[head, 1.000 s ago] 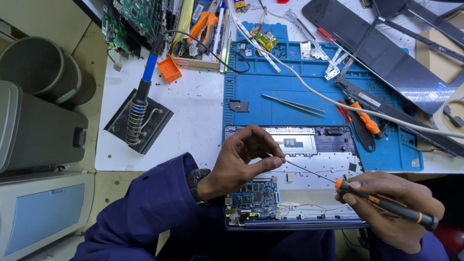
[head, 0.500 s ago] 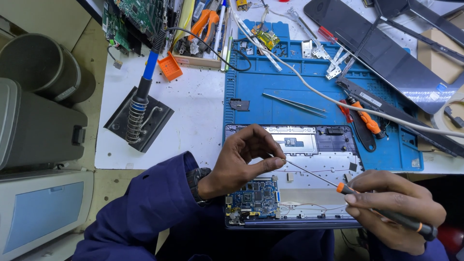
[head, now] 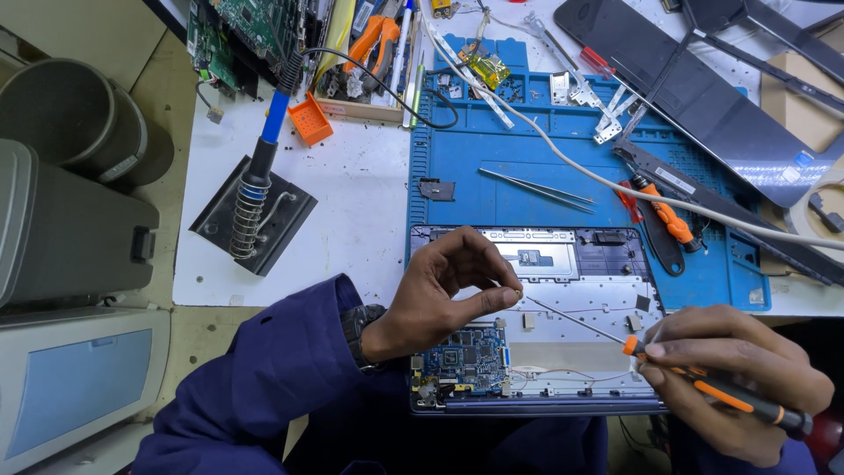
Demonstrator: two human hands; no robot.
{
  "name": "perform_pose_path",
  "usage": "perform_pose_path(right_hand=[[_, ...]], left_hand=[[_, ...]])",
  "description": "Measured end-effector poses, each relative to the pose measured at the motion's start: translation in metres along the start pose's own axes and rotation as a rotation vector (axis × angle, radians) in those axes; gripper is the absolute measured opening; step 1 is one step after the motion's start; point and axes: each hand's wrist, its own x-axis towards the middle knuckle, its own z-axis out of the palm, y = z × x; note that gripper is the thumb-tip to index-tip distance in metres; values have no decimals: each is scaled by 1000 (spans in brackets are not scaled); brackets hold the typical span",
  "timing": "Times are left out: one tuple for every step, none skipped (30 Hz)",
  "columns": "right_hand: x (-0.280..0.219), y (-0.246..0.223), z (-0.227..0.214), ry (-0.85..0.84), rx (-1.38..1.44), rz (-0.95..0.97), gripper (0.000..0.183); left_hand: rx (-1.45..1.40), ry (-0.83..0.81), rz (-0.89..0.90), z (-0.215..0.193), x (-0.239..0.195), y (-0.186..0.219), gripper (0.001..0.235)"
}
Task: The person uses tweezers to position a small component on a circuit board inside a disassembled electronic device. They then use a soldering iron to solder the component in place, applying heat and solder to the connection points.
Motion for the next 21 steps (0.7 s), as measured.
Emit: perform_pose_path(right_hand=[[0,-1,3,-1,0,0,22],[-1,-1,6,40,32,3,21],[-1,-2,9,82,64,5,21],[-1,-2,8,82,64,6,21],[-1,-1,8,64,46,21,21],[-1,-1,7,45,29,37,22],[-1,0,9,45,29,38,22],[0,1,10,65,37,-3,21],[1,2,12,85,44,-43,20],[2,0,13,84,45,-43,20],[2,-1,13,94,46,-31,20],[3,-3,14,103,48,-20,21],[2,-2,12,102,49,-19,21],[0,-2,11,82,22,12,21],[-1,-1,10,62,-4,44,22],[-1,-3,11,64,-5,44,22],[-1,-4,13,83,9,55,21],[-1,-6,14,99,24,66,20],[-3,-4,14,98,24,66,20],[-5,-1,14,107,24,48,21],[-6,1,15,115,25,31,21]], left_hand=[[0,1,0,0,0,0,22],[4,6,-5,0,0,-1,22],[8,11,-9,0,0,-1,23],[8,10,-9,0,-1,-1,23],[6,7,-8,0,-1,-1,22],[3,4,-7,0,-1,-2,22],[3,4,-7,0,-1,-2,22],[1,-1,-7,0,-1,-3,23],[-2,-6,-6,0,-1,-3,23],[-2,-5,-6,0,-1,-3,23],[-2,-5,-1,0,-1,-3,23],[-2,-4,3,0,-1,-3,23],[-3,-3,2,0,-1,-2,23],[-1,1,-2,1,-1,-2,23],[1,5,-7,1,-1,-2,22],[1,3,-6,0,-1,-2,22],[4,1,-6,0,-1,-2,22],[5,1,-7,0,-1,-2,22],[5,1,-7,1,-1,-2,22],[5,2,-6,0,-1,-2,22],[5,2,-6,0,-1,-1,22]])
